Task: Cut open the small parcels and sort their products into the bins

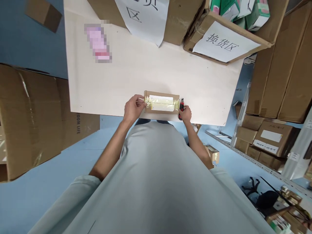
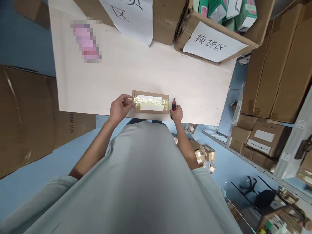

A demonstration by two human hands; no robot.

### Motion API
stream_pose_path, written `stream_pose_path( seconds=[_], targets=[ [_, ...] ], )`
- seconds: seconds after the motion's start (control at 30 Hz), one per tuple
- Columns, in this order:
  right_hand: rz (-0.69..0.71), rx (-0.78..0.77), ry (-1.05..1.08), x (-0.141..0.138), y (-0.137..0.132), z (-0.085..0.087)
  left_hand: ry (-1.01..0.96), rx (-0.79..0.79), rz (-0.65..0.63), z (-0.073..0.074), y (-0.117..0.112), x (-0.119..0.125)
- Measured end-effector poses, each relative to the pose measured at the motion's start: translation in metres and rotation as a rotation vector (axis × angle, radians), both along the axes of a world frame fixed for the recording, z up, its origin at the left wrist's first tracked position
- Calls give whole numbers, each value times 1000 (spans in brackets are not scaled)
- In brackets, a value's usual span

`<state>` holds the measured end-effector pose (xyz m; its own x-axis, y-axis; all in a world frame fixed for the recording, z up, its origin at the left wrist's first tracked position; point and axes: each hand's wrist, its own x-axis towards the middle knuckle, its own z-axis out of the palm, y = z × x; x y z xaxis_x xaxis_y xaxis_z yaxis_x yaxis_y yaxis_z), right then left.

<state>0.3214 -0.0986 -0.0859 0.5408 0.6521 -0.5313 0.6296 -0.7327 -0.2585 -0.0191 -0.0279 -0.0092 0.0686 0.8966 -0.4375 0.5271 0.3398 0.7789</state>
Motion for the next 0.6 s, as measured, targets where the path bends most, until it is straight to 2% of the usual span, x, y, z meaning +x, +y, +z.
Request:
stream_pose_path(
  seconds=[0.13,0.23,0.33,0.4,0.47,0.6],
  targets=[
    [-12,151,111,10,9,26,-47,29,-104,-7,3,-7],
    [49,281,244,13,15,60,-92,11,-159,-14,7,-11],
    [150,320,360,1,21,100,-130,-2,-188,-19,10,-14],
    [274,280,351,-18,28,125,-143,-10,-208,-21,12,-15],
    [471,210,269,-43,37,145,-155,-19,-226,-22,13,-16],
    [919,-4,82,-99,59,168,-172,-27,-250,-25,14,-17]
  ],
)
